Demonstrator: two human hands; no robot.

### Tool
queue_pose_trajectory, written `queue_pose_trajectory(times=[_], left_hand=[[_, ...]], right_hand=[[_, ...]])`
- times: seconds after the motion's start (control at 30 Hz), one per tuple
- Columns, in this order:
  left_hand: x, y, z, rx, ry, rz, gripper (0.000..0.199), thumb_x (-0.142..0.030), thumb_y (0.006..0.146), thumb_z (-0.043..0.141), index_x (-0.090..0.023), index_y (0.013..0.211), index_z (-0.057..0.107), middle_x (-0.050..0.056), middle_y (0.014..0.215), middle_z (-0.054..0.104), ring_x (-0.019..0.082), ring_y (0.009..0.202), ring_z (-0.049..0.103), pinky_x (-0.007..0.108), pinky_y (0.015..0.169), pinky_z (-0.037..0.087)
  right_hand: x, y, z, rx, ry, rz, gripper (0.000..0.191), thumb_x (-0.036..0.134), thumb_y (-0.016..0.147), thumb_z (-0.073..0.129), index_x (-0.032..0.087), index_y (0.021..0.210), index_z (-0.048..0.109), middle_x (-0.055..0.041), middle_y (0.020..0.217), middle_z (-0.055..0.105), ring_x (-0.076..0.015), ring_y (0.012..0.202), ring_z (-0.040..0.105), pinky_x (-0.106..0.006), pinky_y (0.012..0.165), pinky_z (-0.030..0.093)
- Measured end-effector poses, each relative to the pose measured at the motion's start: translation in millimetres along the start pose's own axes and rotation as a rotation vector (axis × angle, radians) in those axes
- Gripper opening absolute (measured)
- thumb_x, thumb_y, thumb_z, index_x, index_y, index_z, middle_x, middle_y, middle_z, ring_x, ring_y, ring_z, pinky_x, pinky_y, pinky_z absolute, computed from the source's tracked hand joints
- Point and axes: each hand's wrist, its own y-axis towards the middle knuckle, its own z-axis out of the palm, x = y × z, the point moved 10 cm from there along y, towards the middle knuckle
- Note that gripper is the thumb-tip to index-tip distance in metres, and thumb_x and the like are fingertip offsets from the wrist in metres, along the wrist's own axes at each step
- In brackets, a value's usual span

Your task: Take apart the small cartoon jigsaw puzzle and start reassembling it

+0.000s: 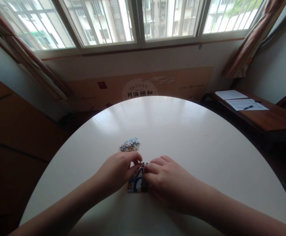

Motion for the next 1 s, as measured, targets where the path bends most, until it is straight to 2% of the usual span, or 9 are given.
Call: queue_pose_trajectory(times=[0.57, 0.7, 0.87, 1.0], left_hand=[[-4.8, -0.7, -7.3, -0.063, 0.068, 0.044, 0.02, -0.015, 0.089, 0.06, -0.027, 0.099, 0.074, -0.001, 0.096, 0.078, 0.022, 0.086, 0.072, 0.031, 0.074, 0.051], [2.1, -1.4, -23.8, -0.136, 0.07, 0.026, 0.016, -0.019, 0.091, 0.061, -0.026, 0.097, 0.074, -0.002, 0.096, 0.078, 0.022, 0.086, 0.072, 0.032, 0.074, 0.051], [38.6, 0.1, -64.0, -0.323, 0.062, -0.102, 0.015, -0.024, 0.091, 0.062, -0.025, 0.098, 0.075, 0.0, 0.095, 0.079, 0.023, 0.081, 0.072, 0.033, 0.071, 0.051], [59.6, 3.8, -77.8, -0.388, 0.025, -0.135, 0.017, -0.024, 0.091, 0.061, -0.025, 0.097, 0.077, 0.0, 0.095, 0.079, 0.023, 0.086, 0.072, 0.034, 0.077, 0.052]], right_hand=[[-0.5, 1.2, 1.1, -0.006, -0.002, 0.0, 0.025, 0.022, 0.094, 0.059, 0.024, 0.118, 0.067, -0.0067, 0.119, 0.07, -0.0249, 0.113, 0.061, -0.044, 0.101, 0.045], [-1.2, 0.1, 2.1, 0.006, -0.001, 0.0, 0.026, 0.023, 0.094, 0.06, 0.024, 0.119, 0.066, -0.0059, 0.12, 0.07, -0.0249, 0.112, 0.062, -0.045, 0.102, 0.045], [-0.2, -0.4, 0.2, -0.008, 0.01, -0.004, 0.025, 0.024, 0.096, 0.057, 0.024, 0.12, 0.067, -0.006, 0.121, 0.07, -0.0252, 0.114, 0.062, -0.045, 0.102, 0.045], [1.5, 1.1, -2.6, -0.023, 0.022, -0.008, 0.025, 0.023, 0.096, 0.056, 0.024, 0.117, 0.068, -0.0065, 0.12, 0.07, -0.025, 0.112, 0.062, -0.045, 0.1, 0.046]])
